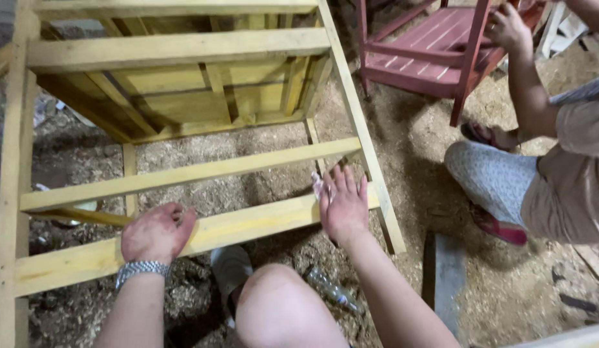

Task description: The person wipes the rails and frame of an unfinished wooden chair with a small cloth pad, running the pad back and forth along each rail while steadying the frame with the other hand. They work over the rails one at a time and reposition the chair slightly between passes.

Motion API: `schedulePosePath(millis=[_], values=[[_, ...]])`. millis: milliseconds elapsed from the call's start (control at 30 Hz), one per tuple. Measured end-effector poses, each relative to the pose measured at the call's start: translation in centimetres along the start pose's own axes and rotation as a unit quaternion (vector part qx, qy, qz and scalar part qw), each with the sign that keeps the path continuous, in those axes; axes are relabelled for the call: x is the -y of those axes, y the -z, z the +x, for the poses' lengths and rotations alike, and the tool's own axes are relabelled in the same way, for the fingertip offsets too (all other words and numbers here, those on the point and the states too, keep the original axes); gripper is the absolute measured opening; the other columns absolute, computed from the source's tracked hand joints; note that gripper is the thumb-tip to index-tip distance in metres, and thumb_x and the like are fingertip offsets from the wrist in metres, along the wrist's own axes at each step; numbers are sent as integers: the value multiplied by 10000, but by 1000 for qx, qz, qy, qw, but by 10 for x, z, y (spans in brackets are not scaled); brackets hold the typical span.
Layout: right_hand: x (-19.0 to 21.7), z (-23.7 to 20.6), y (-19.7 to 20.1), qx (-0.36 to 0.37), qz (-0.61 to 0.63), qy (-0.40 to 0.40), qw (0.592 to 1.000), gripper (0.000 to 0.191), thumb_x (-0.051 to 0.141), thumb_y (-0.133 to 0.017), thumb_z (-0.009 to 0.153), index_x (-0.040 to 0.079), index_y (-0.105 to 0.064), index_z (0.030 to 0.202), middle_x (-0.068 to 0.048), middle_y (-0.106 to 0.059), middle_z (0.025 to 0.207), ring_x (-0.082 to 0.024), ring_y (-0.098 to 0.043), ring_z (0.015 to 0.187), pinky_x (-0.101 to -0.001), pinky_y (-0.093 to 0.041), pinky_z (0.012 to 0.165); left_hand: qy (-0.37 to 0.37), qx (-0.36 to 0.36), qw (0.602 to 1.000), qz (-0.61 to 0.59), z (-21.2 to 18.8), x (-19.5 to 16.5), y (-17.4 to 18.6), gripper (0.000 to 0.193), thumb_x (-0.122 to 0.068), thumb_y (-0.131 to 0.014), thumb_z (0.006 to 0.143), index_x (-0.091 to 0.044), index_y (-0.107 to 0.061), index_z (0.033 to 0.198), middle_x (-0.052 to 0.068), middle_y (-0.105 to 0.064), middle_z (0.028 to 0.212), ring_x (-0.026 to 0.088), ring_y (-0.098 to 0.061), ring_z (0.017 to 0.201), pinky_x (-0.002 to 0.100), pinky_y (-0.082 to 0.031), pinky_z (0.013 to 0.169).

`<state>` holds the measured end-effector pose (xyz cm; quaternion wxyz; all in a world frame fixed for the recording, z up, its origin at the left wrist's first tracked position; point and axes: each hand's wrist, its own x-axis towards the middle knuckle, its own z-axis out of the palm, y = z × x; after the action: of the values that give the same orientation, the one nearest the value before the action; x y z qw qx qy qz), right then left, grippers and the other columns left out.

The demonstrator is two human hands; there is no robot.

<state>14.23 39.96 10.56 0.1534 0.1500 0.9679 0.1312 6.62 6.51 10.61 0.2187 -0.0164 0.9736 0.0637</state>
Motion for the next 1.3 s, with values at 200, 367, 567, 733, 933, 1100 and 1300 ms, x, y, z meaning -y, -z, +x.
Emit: schedulePosePath(millis=[200,367,567,733,933,1100,1300], values=[[-12,24,30,20,33,-85,996,607,431,-109,1064,195,-231,1610,-33,-104,1719,-219,-25,1593,-484,-10,1290,-13,-45,999,-18,-2,4,-5,580,-661,-433,947,-303,-678,1331,48,-730,1269,237,-691,1158,449,-511,1059],[16,9,44,-38,559,-156,814,547,272,-196,1116,-32,-482,1469,-233,-482,1499,-404,-503,1340,-517,-422,1152,-46,-76,995,-52,-1,8,-6,533,-643,-474,923,-319,-723,1266,48,-727,1271,252,-683,1163,442,-503,1071],[102,-24,44,-6,47,131,990,682,330,-274,1001,132,-83,1625,-70,-50,1708,-265,17,1562,-524,31,1220,-40,-95,994,-42,-1,7,-5,560,-646,-485,899,-301,-692,1289,23,-705,1296,230,-656,1193,465,-489,1052],[-6,-2,38,-29,215,-41,975,608,153,-220,1011,187,-270,1615,-36,-139,1748,-216,-97,1620,-420,-23,1342,-14,-36,998,-53,-4,5,-3,606,-668,-411,963,-296,-644,1380,41,-678,1372,235,-685,1186,436,-530,1046],[5,1,8,-166,105,-8,980,584,269,-245,1075,58,-217,1619,-140,-192,1696,-291,-130,1582,-491,-95,1294,-32,-29,999,-32,-3,7,-4,619,-663,-391,964,-296,-628,1402,13,-670,1394,210,-662,1229,432,-507,1077],[118,-29,18,-26,165,135,977,707,332,-324,1007,78,-82,1621,-133,-102,1703,-273,-55,1545,-463,-48,1253,-58,-66,995,-46,-4,9,-6,641,-684,-389,971,-278,-647,1394,41,-676,1397,241,-653,1247,426,-498,1095],[43,-31,36,-123,-146,140,972,685,96,-300,950,-1,-105,1600,-162,-44,1694,-333,-51,1579,-487,-34,1248,-116,-117,986,-19,-15,7,-7,642,-680,-379,966,-275,-582,1421,24,-597,1460,235,-559,1340,483,-328,1206]])
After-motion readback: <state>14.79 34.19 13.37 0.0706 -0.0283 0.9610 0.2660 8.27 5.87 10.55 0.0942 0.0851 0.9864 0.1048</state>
